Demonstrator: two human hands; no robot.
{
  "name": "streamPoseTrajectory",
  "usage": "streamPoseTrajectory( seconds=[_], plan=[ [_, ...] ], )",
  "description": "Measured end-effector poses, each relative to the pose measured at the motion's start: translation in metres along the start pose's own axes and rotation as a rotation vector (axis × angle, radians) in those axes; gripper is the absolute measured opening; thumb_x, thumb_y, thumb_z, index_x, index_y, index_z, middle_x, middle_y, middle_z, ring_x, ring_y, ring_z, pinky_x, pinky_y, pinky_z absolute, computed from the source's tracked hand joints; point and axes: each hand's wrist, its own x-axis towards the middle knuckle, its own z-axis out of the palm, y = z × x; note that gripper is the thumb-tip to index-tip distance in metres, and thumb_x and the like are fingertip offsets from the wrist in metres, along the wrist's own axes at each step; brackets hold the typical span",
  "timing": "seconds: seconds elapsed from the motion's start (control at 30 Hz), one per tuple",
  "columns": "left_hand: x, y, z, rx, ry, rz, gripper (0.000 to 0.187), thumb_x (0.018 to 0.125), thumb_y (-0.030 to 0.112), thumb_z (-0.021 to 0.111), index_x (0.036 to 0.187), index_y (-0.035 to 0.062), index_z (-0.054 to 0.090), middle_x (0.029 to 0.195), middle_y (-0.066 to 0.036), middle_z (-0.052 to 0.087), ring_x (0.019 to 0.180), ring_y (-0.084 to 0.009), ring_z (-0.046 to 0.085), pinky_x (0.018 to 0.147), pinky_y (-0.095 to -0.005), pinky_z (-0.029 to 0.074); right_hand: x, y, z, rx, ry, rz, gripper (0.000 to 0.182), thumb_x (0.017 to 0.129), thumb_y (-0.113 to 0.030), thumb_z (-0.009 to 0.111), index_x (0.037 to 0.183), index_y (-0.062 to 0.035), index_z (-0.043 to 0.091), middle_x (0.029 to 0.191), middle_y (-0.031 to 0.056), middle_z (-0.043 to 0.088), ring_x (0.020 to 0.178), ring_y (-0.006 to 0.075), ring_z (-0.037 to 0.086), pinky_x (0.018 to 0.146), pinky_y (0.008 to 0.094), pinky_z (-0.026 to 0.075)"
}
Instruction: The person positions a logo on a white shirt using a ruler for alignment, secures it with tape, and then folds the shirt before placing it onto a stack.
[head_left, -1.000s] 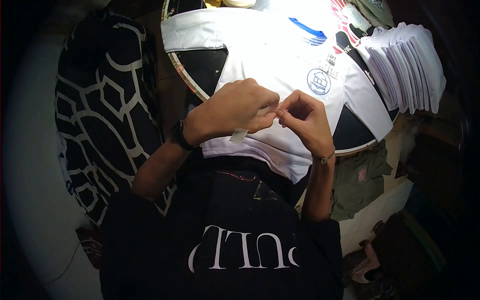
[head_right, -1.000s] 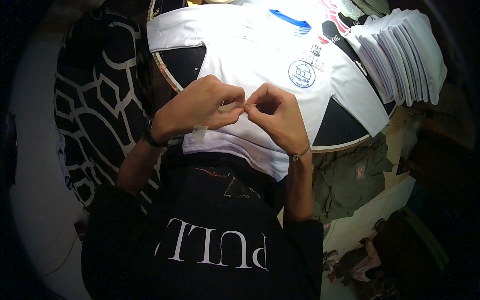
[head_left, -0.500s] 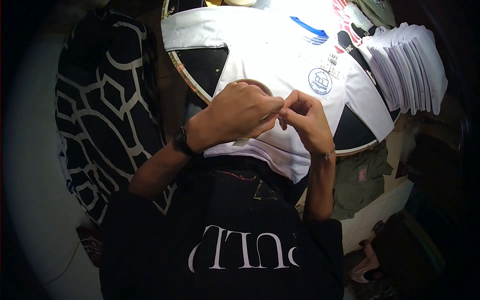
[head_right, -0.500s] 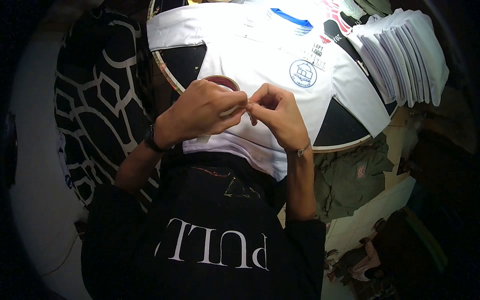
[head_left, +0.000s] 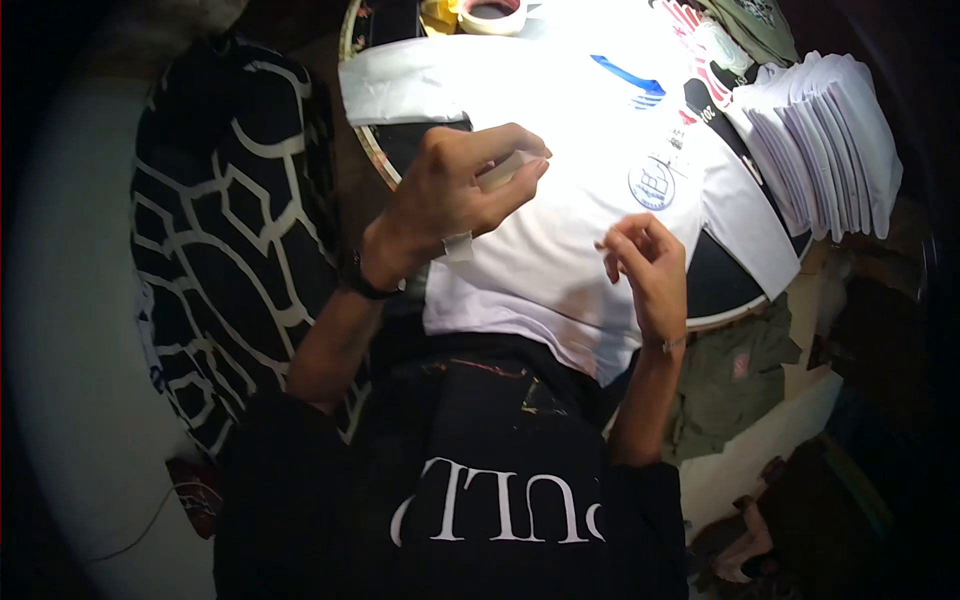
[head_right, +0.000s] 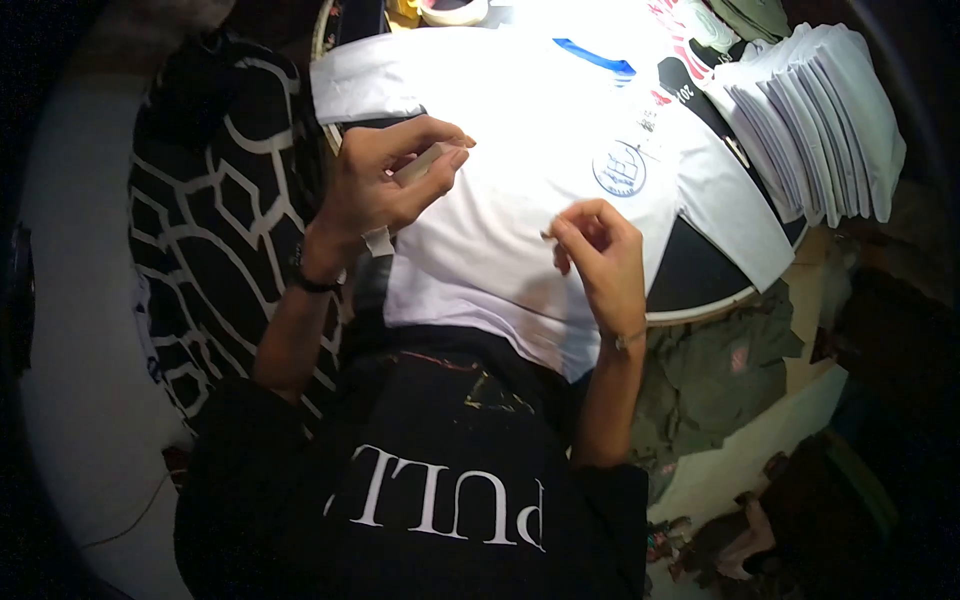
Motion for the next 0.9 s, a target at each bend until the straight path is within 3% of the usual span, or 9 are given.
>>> streamPoseTrajectory(
  seconds=[0.07, 0.1, 0.13, 0.23, 0.37, 0.47, 0.53, 0.57, 0.9],
  plan=[
    [0.003, -0.007, -0.003, -0.098, 0.145, -0.085, 0.012, 0.094, 0.005, 0.072, 0.103, -0.0011, 0.077, 0.076, -0.007, 0.074, 0.064, -0.0087, 0.069, 0.057, -0.0212, 0.051, -0.005, 0.009, -0.003, 0.021, -0.007, -0.015, 0.008, 0.098, -0.006, 0.071, 0.099, 0.0000, 0.065, 0.085, 0.0076, 0.072, 0.066, 0.0093, 0.061, 0.060, 0.0238, 0.047],
    [0.004, -0.012, -0.011, -0.039, 0.120, -0.118, 0.031, 0.096, 0.004, 0.070, 0.126, -0.0023, 0.068, 0.074, -0.007, 0.072, 0.063, -0.0095, 0.068, 0.058, -0.0209, 0.051, -0.007, 0.012, -0.004, 0.028, 0.001, -0.014, 0.008, 0.098, -0.006, 0.071, 0.099, -0.0002, 0.065, 0.085, 0.0074, 0.072, 0.066, 0.0091, 0.061, 0.060, 0.0236, 0.047],
    [0.008, -0.009, -0.017, -0.011, 0.102, -0.098, 0.031, 0.096, 0.004, 0.070, 0.126, -0.0023, 0.068, 0.074, -0.007, 0.072, 0.063, -0.0095, 0.068, 0.058, -0.0209, 0.051, -0.010, 0.014, -0.004, 0.033, 0.011, -0.010, 0.008, 0.098, -0.005, 0.071, 0.099, -0.0004, 0.065, 0.085, 0.0071, 0.072, 0.067, 0.0088, 0.061, 0.061, 0.0235, 0.047],
    [0.023, -0.012, -0.025, -0.275, 0.224, -0.321, 0.077, 0.096, 0.002, 0.066, 0.161, 0.0010, 0.024, 0.071, -0.008, 0.069, 0.059, -0.0098, 0.065, 0.059, -0.0191, 0.051, -0.023, 0.018, -0.004, 0.058, 0.047, 0.005, 0.008, 0.097, -0.005, 0.071, 0.098, -0.0009, 0.064, 0.084, 0.0061, 0.072, 0.068, 0.0081, 0.062, 0.062, 0.0235, 0.048],
    [0.048, -0.041, -0.035, -0.122, 0.179, -0.358, 0.069, 0.097, 0.004, 0.068, 0.157, 0.0002, 0.034, 0.079, -0.010, 0.073, 0.070, -0.0126, 0.071, 0.066, -0.0235, 0.057, -0.035, 0.024, -0.007, 0.061, 0.093, 0.023, 0.009, 0.095, -0.006, 0.071, 0.098, -0.0020, 0.064, 0.085, 0.0049, 0.071, 0.072, 0.0076, 0.063, 0.065, 0.0228, 0.049],
    [0.076, -0.081, -0.032, -0.105, 0.223, -0.183, 0.052, 0.098, 0.005, 0.070, 0.146, -0.0025, 0.050, 0.088, -0.013, 0.077, 0.081, -0.0144, 0.075, 0.073, -0.0266, 0.059, -0.039, 0.027, -0.011, 0.087, 0.121, 0.015, 0.009, 0.095, -0.007, 0.072, 0.098, -0.0023, 0.064, 0.085, 0.0042, 0.071, 0.074, 0.0073, 0.063, 0.067, 0.0225, 0.049],
    [0.098, -0.108, -0.036, 0.227, 0.210, -0.057, 0.026, 0.093, 0.007, 0.075, 0.116, -0.0055, 0.069, 0.096, -0.020, 0.077, 0.087, -0.0252, 0.077, 0.076, -0.0334, 0.060, -0.040, 0.025, -0.017, 0.089, 0.129, 0.020, 0.008, 0.095, -0.007, 0.071, 0.098, -0.0026, 0.065, 0.085, 0.0037, 0.071, 0.075, 0.0074, 0.063, 0.068, 0.0228, 0.050],
    [0.108, -0.119, -0.032, 0.131, 0.253, -0.072, 0.019, 0.091, 0.008, 0.076, 0.103, -0.0060, 0.073, 0.096, -0.023, 0.076, 0.086, -0.0329, 0.076, 0.079, -0.0370, 0.059, -0.039, 0.025, -0.019, 0.094, 0.139, 0.018, 0.008, 0.095, -0.006, 0.071, 0.098, -0.0025, 0.064, 0.085, 0.0041, 0.071, 0.076, 0.0078, 0.063, 0.070, 0.0231, 0.050],
    [0.148, -0.177, 0.005, 0.333, 0.256, 0.055, 0.013, 0.090, 0.006, 0.075, 0.099, -0.0031, 0.072, 0.092, -0.020, 0.076, 0.084, -0.0305, 0.076, 0.079, -0.0367, 0.058, -0.036, 0.025, -0.045, 0.146, 0.248, -0.009, 0.008, 0.095, -0.003, 0.069, 0.100, -0.0009, 0.064, 0.088, 0.0061, 0.070, 0.079, 0.0094, 0.063, 0.076, 0.0251, 0.050]
  ],
)
